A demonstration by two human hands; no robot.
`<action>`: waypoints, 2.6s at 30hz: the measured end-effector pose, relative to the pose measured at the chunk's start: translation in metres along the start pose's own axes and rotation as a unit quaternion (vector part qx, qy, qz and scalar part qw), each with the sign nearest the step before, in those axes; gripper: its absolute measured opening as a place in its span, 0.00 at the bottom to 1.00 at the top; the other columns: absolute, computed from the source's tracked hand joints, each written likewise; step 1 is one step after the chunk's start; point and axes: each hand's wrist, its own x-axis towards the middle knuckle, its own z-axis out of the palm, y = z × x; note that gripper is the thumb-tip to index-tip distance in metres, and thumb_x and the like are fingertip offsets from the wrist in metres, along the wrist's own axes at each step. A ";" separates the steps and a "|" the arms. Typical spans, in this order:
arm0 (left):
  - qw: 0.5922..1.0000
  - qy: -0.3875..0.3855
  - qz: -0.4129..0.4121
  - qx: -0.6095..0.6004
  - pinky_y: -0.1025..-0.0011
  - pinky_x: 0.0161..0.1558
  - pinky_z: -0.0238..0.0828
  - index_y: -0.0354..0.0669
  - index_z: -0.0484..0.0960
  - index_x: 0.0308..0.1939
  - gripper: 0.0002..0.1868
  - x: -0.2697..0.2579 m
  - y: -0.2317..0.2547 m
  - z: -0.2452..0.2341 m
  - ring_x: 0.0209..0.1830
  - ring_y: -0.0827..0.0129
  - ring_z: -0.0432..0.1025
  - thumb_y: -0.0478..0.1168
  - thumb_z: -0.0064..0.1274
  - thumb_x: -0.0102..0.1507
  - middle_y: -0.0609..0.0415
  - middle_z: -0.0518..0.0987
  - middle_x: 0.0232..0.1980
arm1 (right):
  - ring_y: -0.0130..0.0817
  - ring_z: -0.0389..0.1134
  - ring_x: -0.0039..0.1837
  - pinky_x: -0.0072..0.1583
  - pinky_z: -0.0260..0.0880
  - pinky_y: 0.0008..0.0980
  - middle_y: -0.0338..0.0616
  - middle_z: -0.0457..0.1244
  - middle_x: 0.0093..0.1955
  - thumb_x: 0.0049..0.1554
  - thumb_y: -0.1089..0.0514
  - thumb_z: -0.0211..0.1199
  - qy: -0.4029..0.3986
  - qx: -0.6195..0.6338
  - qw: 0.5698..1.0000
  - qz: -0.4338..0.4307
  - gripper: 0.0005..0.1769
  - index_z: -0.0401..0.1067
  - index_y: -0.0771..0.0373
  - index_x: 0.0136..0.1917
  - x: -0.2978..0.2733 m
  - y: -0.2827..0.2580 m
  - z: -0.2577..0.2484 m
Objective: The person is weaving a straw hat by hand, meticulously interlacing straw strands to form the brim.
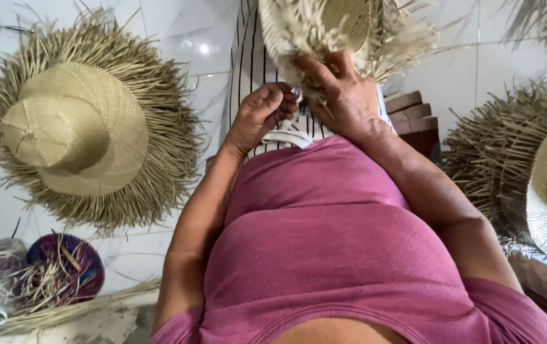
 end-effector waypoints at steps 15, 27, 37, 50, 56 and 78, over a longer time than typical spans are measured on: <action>0.954 0.111 -0.019 -0.278 0.67 0.44 0.71 0.37 0.63 0.62 0.16 0.002 0.003 -0.010 0.36 0.60 0.71 0.41 0.33 0.73 0.45 0.73 0.45 | 0.43 0.74 0.53 0.54 0.78 0.33 0.55 0.70 0.57 0.59 0.70 0.68 0.096 0.214 0.968 -0.092 0.11 0.81 0.67 0.55 -0.034 -0.042 -0.155; 0.973 0.035 0.020 -0.227 0.59 0.66 0.74 0.39 0.66 0.72 0.26 0.003 -0.019 -0.029 0.64 0.52 0.74 0.39 0.51 0.70 0.40 0.76 0.64 | 0.59 0.67 0.52 0.52 0.70 0.52 0.55 0.61 0.48 0.55 0.75 0.67 0.239 0.185 0.945 0.124 0.14 0.75 0.65 0.54 -0.069 0.094 -0.004; 0.975 0.085 -0.018 -0.203 0.60 0.60 0.79 0.39 0.69 0.70 0.26 0.005 -0.018 -0.024 0.59 0.52 0.78 0.41 0.52 0.69 0.40 0.80 0.59 | 0.55 0.65 0.54 0.55 0.67 0.51 0.54 0.62 0.52 0.56 0.68 0.64 0.169 0.063 0.983 0.027 0.11 0.76 0.63 0.54 -0.088 0.105 -0.007; 0.827 -0.022 0.205 0.523 0.44 0.73 0.58 0.52 0.49 0.82 0.45 0.017 -0.023 0.015 0.75 0.35 0.59 0.29 0.53 0.65 0.35 0.52 0.78 | 0.50 0.63 0.56 0.58 0.64 0.50 0.53 0.63 0.57 0.57 0.58 0.60 0.043 -0.083 0.990 -0.109 0.12 0.77 0.60 0.53 -0.074 0.050 0.009; 0.928 0.058 0.075 0.360 0.70 0.38 0.75 0.43 0.84 0.25 0.08 0.010 0.009 0.044 0.21 0.65 0.78 0.36 0.58 0.60 0.52 0.81 0.21 | 0.57 0.73 0.54 0.51 0.73 0.54 0.51 0.69 0.53 0.68 0.47 0.50 -0.027 0.204 0.978 0.023 0.20 0.69 0.55 0.68 0.004 -0.039 -0.082; 0.984 0.135 0.111 0.020 0.71 0.31 0.84 0.46 0.73 0.63 0.24 0.016 -0.034 -0.011 0.31 0.67 0.76 0.21 0.39 0.67 0.49 0.79 0.50 | 0.25 0.59 0.34 0.32 0.58 0.22 0.46 0.65 0.44 0.67 0.60 0.47 0.047 0.811 0.434 0.390 0.17 0.67 0.64 0.66 0.053 0.069 0.023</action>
